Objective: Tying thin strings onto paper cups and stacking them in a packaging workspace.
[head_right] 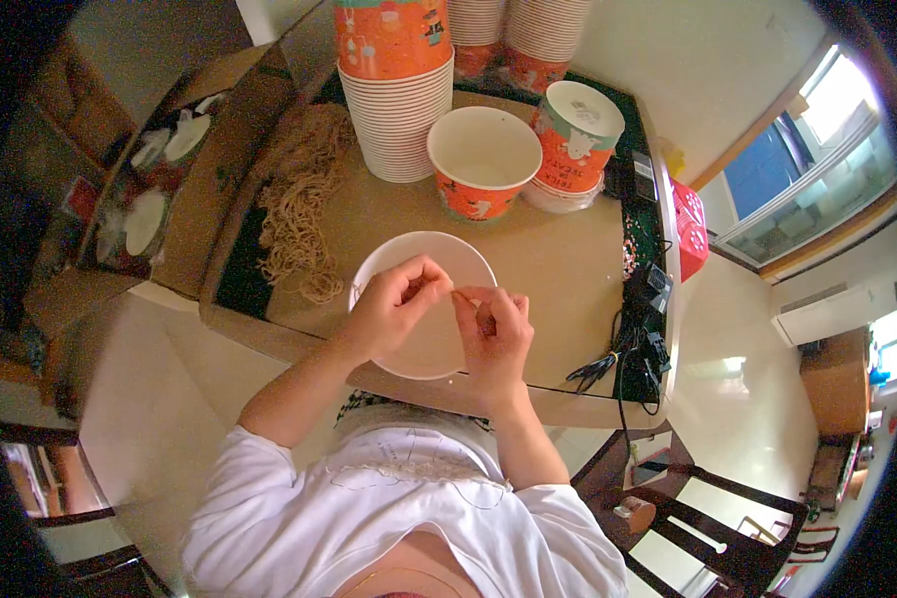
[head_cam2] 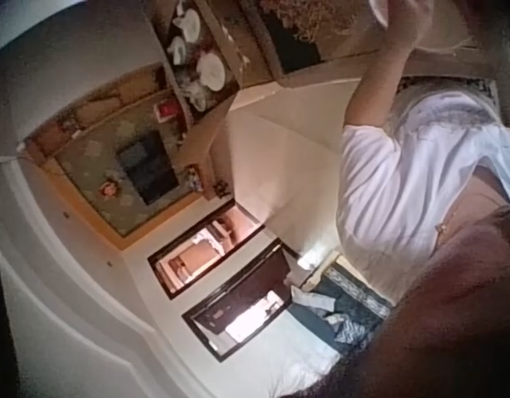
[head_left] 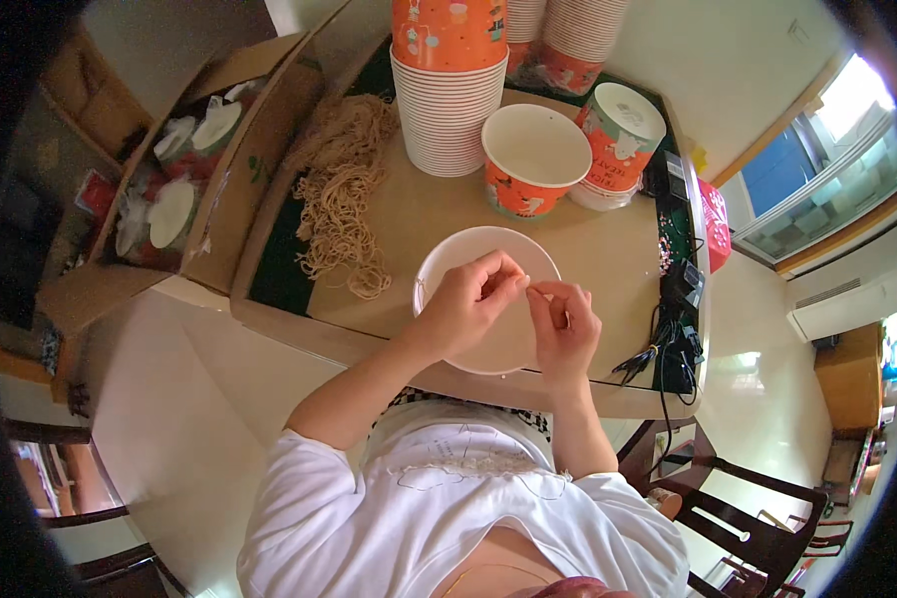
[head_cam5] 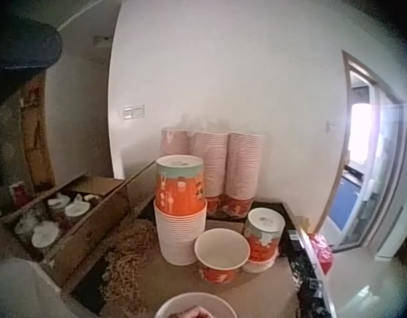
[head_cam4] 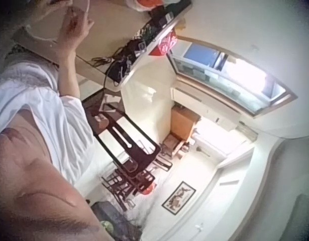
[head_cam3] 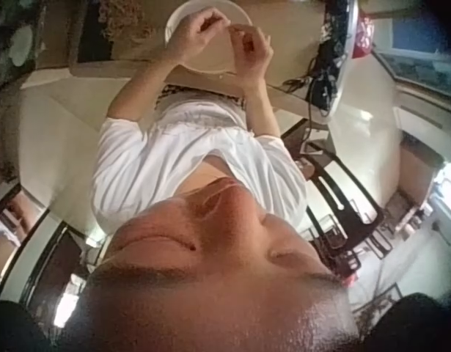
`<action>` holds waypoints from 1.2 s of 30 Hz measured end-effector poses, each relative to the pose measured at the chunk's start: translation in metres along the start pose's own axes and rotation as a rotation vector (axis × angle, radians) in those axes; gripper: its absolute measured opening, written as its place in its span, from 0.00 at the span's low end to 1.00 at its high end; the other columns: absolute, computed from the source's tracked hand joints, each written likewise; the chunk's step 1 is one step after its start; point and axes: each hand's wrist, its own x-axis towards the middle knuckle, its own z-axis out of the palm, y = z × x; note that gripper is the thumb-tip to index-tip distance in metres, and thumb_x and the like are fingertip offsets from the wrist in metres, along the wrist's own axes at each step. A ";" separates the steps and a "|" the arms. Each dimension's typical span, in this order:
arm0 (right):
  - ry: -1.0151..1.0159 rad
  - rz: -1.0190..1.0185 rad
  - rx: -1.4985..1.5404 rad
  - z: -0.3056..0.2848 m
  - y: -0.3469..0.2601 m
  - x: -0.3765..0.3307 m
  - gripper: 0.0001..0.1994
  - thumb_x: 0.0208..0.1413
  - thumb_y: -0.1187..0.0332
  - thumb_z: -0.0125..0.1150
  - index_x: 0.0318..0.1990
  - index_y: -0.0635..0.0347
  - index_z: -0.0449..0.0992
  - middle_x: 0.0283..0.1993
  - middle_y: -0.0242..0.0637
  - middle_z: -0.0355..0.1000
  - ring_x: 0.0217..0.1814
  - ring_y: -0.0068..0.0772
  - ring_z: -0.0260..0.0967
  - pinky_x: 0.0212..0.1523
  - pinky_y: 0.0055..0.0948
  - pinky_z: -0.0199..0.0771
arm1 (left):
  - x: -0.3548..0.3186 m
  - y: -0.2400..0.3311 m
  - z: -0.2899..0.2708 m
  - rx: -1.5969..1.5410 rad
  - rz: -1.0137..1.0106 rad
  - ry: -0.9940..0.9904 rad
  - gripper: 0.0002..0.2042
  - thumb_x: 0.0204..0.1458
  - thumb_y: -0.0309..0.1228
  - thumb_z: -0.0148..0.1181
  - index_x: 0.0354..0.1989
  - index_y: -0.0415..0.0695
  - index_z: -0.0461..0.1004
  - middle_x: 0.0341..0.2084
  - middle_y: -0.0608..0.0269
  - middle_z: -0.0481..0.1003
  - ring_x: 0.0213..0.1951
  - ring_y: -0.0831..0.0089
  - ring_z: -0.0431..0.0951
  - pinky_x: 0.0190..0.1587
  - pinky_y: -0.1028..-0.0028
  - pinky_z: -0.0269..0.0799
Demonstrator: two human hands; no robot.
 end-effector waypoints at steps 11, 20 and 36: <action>-0.030 -0.290 -0.089 -0.011 0.004 0.004 0.09 0.38 0.80 0.65 0.29 0.58 0.74 0.36 0.36 0.71 0.40 0.38 0.67 0.44 0.34 0.65 | -0.023 0.024 -0.004 0.036 0.104 0.028 0.04 0.52 0.23 0.57 0.27 0.38 0.70 0.20 0.68 0.69 0.23 0.83 0.66 0.26 0.80 0.64; 0.125 -0.113 0.002 -0.013 0.041 0.008 0.07 0.41 0.82 0.60 0.29 0.63 0.73 0.33 0.40 0.71 0.37 0.38 0.69 0.41 0.30 0.69 | -0.039 0.019 -0.020 -0.333 0.295 0.201 0.04 0.54 0.23 0.58 0.29 0.43 0.70 0.27 0.75 0.67 0.26 0.89 0.63 0.29 0.86 0.57; -0.045 0.252 0.380 -0.015 0.052 0.012 0.02 0.55 0.76 0.58 0.35 0.64 0.72 0.31 0.29 0.70 0.35 0.18 0.64 0.37 0.17 0.65 | -0.004 -0.053 -0.052 -0.368 -0.220 0.429 0.05 0.56 0.32 0.56 0.32 0.44 0.73 0.23 0.74 0.71 0.26 0.87 0.70 0.27 0.84 0.66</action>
